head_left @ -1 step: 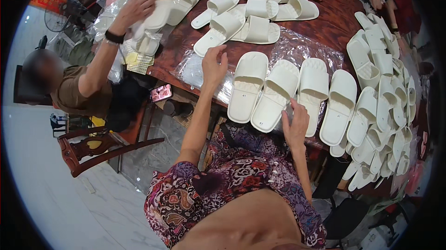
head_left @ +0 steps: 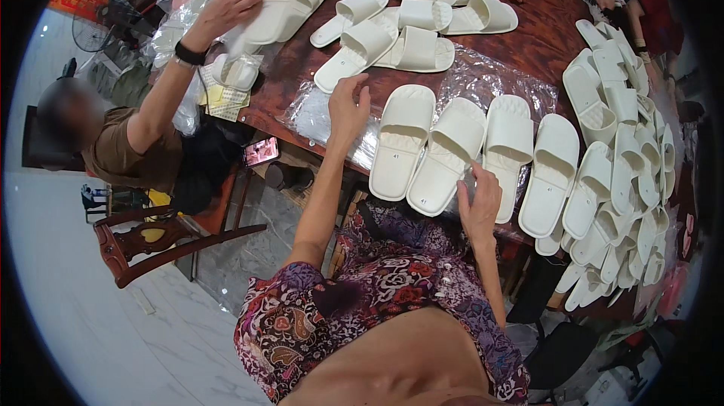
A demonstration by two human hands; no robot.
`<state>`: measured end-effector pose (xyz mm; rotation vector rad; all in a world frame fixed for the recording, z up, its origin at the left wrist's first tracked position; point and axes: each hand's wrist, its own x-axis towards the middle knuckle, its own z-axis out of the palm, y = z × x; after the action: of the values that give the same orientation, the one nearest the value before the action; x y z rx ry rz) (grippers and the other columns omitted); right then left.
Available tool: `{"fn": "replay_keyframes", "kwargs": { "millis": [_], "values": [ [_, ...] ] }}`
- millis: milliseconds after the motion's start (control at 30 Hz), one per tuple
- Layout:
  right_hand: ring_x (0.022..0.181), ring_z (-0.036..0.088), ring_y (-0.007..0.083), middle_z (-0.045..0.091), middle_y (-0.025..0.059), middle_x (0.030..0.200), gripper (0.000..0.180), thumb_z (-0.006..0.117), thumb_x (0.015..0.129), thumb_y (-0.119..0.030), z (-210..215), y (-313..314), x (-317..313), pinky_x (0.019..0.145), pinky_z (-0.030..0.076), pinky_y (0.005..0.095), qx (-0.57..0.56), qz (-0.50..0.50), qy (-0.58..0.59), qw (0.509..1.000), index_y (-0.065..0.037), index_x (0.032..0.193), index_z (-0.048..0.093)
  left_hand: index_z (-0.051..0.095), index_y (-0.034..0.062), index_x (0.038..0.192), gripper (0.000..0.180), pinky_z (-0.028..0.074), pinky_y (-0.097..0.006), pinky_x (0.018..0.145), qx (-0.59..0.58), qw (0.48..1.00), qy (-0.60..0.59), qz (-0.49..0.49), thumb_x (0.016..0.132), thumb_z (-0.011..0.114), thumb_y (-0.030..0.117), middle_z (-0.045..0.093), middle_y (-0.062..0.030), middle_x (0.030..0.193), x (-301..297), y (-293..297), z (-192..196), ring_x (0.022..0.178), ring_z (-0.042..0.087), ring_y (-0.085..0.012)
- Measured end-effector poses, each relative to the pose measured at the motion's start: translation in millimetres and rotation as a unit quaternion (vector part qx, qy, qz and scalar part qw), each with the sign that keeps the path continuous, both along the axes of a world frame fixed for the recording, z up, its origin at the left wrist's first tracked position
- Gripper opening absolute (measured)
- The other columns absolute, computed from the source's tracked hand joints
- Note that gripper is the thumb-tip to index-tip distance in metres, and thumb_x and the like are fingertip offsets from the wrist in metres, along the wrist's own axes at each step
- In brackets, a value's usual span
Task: The person pairs slippers by aligning them together, threads plastic fasteners through them by hand to connect each pair, and places them on the table.
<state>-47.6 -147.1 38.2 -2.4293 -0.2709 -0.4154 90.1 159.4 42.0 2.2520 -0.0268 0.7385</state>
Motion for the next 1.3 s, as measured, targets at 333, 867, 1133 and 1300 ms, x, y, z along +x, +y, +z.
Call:
{"fn": "replay_keyframes", "kwargs": {
  "millis": [333, 867, 1133, 1300],
  "values": [
    [0.103, 0.058, 0.0337, 0.062, 0.0153, 0.111, 0.047, 0.069, 0.088, -0.01, 4.1, 3.2, -1.2, 0.087, 0.043, 0.044, 0.004, -0.006, 0.001, 1.0, -0.005, 0.132, 0.055, 0.07, 0.0025, 0.115, 0.026, 0.054, -0.035, 0.084, -0.071, 0.985, 0.126, -0.09, 0.09, 0.068, 0.01, 0.07, -0.0144, 0.106, -13.8, -32.4, 4.1, 0.093, 0.067, -0.0254],
    [0.099, 0.059, 0.0333, 0.063, 0.0156, 0.107, 0.046, 0.07, 0.086, -0.008, 7.1, 3.0, -1.5, 0.087, 0.044, 0.0439, 0.01, -0.015, -0.007, 1.0, -0.003, 0.13, 0.056, 0.057, 0.0057, 0.133, 0.057, 0.036, -0.05, 0.11, 0.012, 0.977, 0.123, -0.175, 0.085, 0.077, 0.03, 0.046, -0.0248, 0.141, -53.0, -51.4, 9.2, 0.131, 0.042, -0.043],
    [0.095, 0.06, 0.0324, 0.064, 0.0139, 0.102, 0.045, 0.069, 0.085, -0.006, 11.8, 3.6, -2.8, 0.085, 0.044, 0.0429, 0.017, -0.016, -0.015, 1.0, -0.003, 0.128, 0.057, 0.068, 0.0014, 0.121, 0.03, 0.053, -0.031, 0.087, -0.161, 0.968, 0.154, -0.114, 0.093, 0.069, 0.014, 0.069, -0.0112, 0.112, -18.7, -22.9, 7.4, 0.099, 0.066, -0.0189],
    [0.094, 0.06, 0.0314, 0.063, 0.014, 0.1, 0.045, 0.068, 0.087, -0.008, 10.3, 1.6, -2.4, 0.085, 0.044, 0.0422, 0.01, -0.017, -0.02, 1.0, -0.002, 0.13, 0.057, 0.067, -0.0007, 0.122, 0.031, 0.056, -0.029, 0.082, -0.134, 0.982, 0.102, -0.091, 0.094, 0.069, 0.011, 0.072, -0.0106, 0.108, 9.5, -21.4, 8.5, 0.093, 0.069, -0.0153]
  ]
}}
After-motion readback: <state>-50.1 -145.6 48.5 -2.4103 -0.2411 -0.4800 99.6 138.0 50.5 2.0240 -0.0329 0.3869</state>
